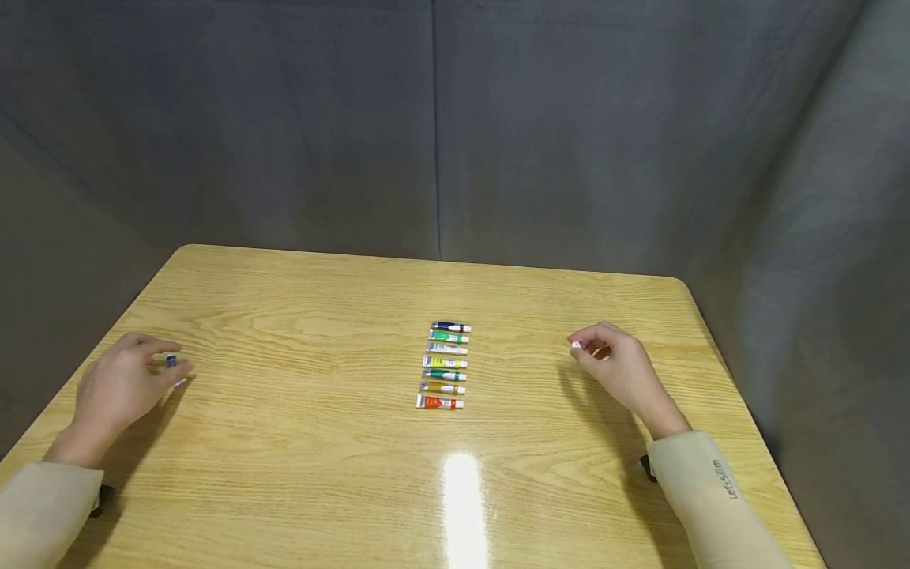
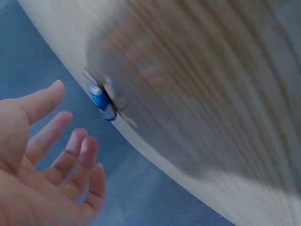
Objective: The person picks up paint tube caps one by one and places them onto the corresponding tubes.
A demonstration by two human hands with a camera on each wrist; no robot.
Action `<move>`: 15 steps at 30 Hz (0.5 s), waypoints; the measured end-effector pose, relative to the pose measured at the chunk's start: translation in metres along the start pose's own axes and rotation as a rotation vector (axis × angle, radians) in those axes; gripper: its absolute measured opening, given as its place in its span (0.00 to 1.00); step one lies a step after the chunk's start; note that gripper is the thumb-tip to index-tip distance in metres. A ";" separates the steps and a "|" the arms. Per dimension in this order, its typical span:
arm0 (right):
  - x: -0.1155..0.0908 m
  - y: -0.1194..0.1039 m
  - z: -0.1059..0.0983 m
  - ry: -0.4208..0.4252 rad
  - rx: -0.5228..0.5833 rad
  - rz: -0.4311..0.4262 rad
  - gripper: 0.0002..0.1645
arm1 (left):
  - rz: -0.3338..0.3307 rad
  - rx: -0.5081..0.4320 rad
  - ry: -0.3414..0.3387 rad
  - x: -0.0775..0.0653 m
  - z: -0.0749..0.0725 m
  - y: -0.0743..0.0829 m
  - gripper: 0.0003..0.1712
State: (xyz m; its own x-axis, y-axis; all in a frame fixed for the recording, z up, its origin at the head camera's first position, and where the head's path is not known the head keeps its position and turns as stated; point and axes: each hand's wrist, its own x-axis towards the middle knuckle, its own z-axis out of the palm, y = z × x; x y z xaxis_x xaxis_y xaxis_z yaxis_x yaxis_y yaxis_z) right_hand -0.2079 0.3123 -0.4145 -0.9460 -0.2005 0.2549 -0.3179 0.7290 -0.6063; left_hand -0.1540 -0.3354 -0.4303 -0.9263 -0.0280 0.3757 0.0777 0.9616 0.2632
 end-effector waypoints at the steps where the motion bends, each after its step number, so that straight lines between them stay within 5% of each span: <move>1: 0.000 0.000 0.000 0.004 0.000 -0.002 0.08 | -0.023 0.003 -0.017 0.000 0.000 -0.002 0.24; 10: 0.000 0.001 0.002 0.001 0.006 -0.005 0.08 | -0.131 -0.067 -0.236 0.001 -0.003 -0.022 0.25; 15: 0.000 0.000 0.001 -0.001 -0.011 -0.001 0.07 | -0.148 -0.094 -0.285 0.004 -0.003 -0.024 0.21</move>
State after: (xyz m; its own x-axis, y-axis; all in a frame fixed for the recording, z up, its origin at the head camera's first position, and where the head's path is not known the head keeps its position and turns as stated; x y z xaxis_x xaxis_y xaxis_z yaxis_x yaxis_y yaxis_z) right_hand -0.2075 0.3118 -0.4157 -0.9458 -0.2013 0.2548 -0.3177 0.7361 -0.5977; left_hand -0.1582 -0.3594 -0.4325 -0.9950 -0.0747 0.0668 -0.0436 0.9231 0.3820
